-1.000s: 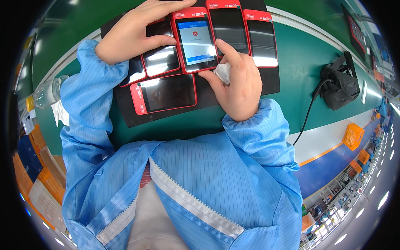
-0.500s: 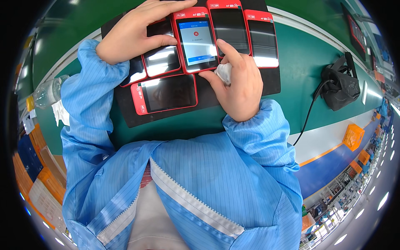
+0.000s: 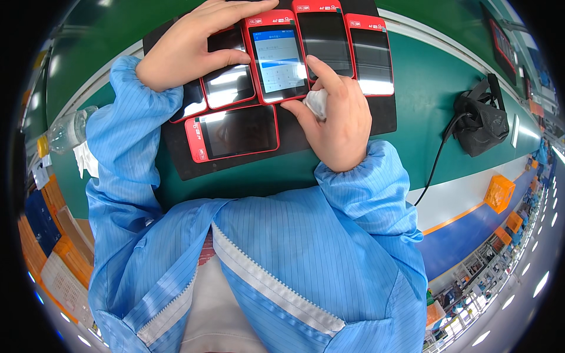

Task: Inspecting, cleaning, and testing the screens of red handheld terminals on a production line.

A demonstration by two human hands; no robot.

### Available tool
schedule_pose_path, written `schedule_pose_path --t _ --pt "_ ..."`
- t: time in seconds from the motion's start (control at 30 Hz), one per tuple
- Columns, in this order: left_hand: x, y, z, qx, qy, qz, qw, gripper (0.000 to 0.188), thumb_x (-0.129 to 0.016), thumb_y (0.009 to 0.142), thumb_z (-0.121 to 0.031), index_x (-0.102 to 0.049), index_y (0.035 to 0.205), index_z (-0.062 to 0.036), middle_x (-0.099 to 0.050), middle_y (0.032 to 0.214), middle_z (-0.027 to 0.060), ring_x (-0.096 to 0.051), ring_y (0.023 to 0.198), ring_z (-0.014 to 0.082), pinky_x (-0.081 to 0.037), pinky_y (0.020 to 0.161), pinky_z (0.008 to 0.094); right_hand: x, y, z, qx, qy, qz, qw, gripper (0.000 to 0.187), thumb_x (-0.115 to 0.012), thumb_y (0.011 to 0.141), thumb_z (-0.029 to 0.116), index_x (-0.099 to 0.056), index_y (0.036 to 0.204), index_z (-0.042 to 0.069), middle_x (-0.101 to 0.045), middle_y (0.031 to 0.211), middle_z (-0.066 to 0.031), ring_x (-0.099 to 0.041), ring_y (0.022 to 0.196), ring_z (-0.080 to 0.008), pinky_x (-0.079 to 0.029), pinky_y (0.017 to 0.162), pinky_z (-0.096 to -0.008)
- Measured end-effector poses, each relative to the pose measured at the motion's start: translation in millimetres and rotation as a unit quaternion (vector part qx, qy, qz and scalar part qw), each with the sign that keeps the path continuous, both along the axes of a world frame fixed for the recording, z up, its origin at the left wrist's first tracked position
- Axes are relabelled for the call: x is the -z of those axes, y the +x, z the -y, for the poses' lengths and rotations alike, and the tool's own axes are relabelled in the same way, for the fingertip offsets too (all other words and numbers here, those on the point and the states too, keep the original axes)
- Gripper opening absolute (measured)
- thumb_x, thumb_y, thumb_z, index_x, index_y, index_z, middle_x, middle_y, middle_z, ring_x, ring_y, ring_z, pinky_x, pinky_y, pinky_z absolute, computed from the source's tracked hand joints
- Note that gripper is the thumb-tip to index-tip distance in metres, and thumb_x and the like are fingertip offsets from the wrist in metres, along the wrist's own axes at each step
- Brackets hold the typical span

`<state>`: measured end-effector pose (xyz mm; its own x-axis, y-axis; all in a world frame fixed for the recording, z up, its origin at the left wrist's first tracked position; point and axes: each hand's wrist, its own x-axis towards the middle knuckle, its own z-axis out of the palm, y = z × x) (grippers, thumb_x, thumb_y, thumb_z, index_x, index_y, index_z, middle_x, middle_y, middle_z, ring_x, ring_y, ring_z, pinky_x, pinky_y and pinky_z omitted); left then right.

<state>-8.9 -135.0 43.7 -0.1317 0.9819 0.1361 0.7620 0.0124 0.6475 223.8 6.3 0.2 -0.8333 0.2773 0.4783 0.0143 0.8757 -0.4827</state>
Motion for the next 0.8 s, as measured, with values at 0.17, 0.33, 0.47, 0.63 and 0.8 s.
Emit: schedule_pose_path --t 0.17,0.33,0.47,0.63,0.8 --pt "0 1 -1 -0.001 -0.001 -0.010 1.000 0.076 -0.080 0.080 -0.022 -0.047 0.146 -0.0041 -0.059 0.135 0.0186 -0.054 0.114 0.0306 -0.038 0.103 0.0376 1 0 0 -0.001 0.000 0.000 1.000 0.076 -0.090 0.068 0.017 -0.054 0.134 0.008 -0.058 0.085 -0.0066 -0.056 0.072 -0.0221 -0.048 0.062 -0.0332" --pt "-2 2 -3 -0.007 -0.017 -0.012 1.000 0.076 -0.079 0.080 -0.023 -0.046 0.146 -0.0040 -0.060 0.134 0.0188 -0.055 0.116 0.0300 -0.037 0.103 0.0377 1 0 -1 -0.002 0.001 -0.002 1.000 0.076 -0.089 0.068 0.016 -0.054 0.134 0.008 -0.058 0.084 -0.0066 -0.056 0.072 -0.0220 -0.048 0.062 -0.0332" --pt "-1 2 -3 -0.002 -0.005 -0.037 0.999 0.076 -0.079 0.080 -0.023 -0.046 0.146 -0.0038 -0.060 0.134 0.0190 -0.055 0.120 0.0297 -0.035 0.105 0.0380 1 0 -2 -0.002 -0.001 -0.004 1.000 0.076 -0.089 0.067 0.016 -0.054 0.134 0.008 -0.058 0.084 -0.0068 -0.056 0.072 -0.0223 -0.048 0.063 -0.0332" --pt "-1 2 0 -0.007 0.014 -0.033 0.999 0.076 -0.077 0.082 -0.024 -0.044 0.147 -0.0033 -0.060 0.134 0.0198 -0.056 0.119 0.0315 -0.036 0.106 0.0391 -1 -1 1 0.007 -0.025 0.004 1.000 0.072 -0.089 0.068 0.015 -0.056 0.132 0.008 -0.058 0.084 -0.0072 -0.057 0.073 -0.0240 -0.048 0.064 -0.0337" --pt "-61 -1 34 -0.123 -0.035 0.023 0.991 0.075 -0.072 0.088 -0.025 -0.038 0.150 -0.0027 -0.055 0.135 0.0245 -0.058 0.110 0.0336 -0.047 0.098 0.0382 -12 8 2 0.014 -0.082 0.047 0.995 0.064 -0.089 0.069 0.014 -0.061 0.127 0.008 -0.057 0.078 -0.0062 -0.057 0.069 -0.0222 -0.049 0.063 -0.0337"
